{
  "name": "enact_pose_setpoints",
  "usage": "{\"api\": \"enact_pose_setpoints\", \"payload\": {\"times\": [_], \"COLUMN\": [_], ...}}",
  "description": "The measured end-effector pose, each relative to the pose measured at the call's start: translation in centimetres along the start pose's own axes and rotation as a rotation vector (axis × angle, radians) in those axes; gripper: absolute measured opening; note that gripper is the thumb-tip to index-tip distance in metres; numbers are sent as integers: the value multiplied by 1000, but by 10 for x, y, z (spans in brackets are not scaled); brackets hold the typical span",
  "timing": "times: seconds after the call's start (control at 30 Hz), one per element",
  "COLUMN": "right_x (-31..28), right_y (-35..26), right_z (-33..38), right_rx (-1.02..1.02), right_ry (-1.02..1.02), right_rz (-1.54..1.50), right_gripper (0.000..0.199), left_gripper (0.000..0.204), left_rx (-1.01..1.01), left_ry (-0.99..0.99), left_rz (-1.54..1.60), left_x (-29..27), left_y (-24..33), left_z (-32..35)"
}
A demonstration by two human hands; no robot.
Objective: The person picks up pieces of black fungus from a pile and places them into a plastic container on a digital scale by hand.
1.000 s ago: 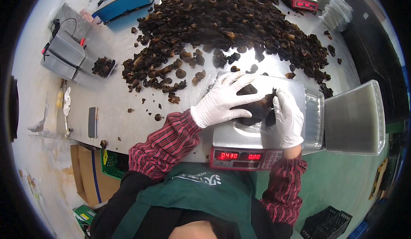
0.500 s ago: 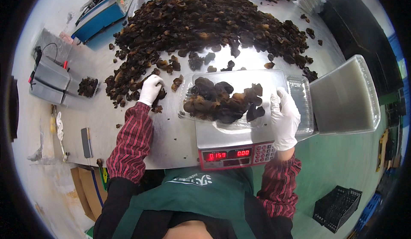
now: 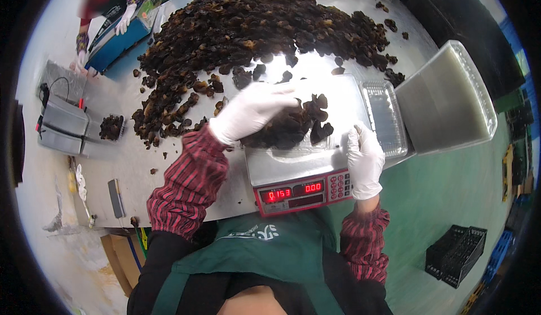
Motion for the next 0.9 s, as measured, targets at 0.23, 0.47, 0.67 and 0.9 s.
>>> {"api": "enact_pose_setpoints", "payload": {"times": [0.23,0.47,0.67,0.9], "right_x": [0,33,61,31], "right_y": [17,-28,-25,-43], "right_z": [-1,-25,-37,-14], "right_rx": [-16,-167,-198,-123], "right_ry": [46,-16,-119,38], "right_rz": [65,21,231,91], "right_gripper": [20,25,27,17], "left_gripper": [23,29,26,24], "left_rx": [-333,-542,-567,-546], "left_ry": [171,407,392,632], "left_rz": [-81,71,-48,-178], "left_x": [-62,-39,-31,-52], "left_y": [-21,-19,-6,21], "left_z": [84,136,136,161]}}
Point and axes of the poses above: each hand's wrist, its own z-axis away from the middle knuckle, its own x-axis out of the palm, y = z × x, the point moved 9 cm from there along -z, towards the middle knuckle, and after that the axes turned 15 degrees about x, right-handed, at the moved point
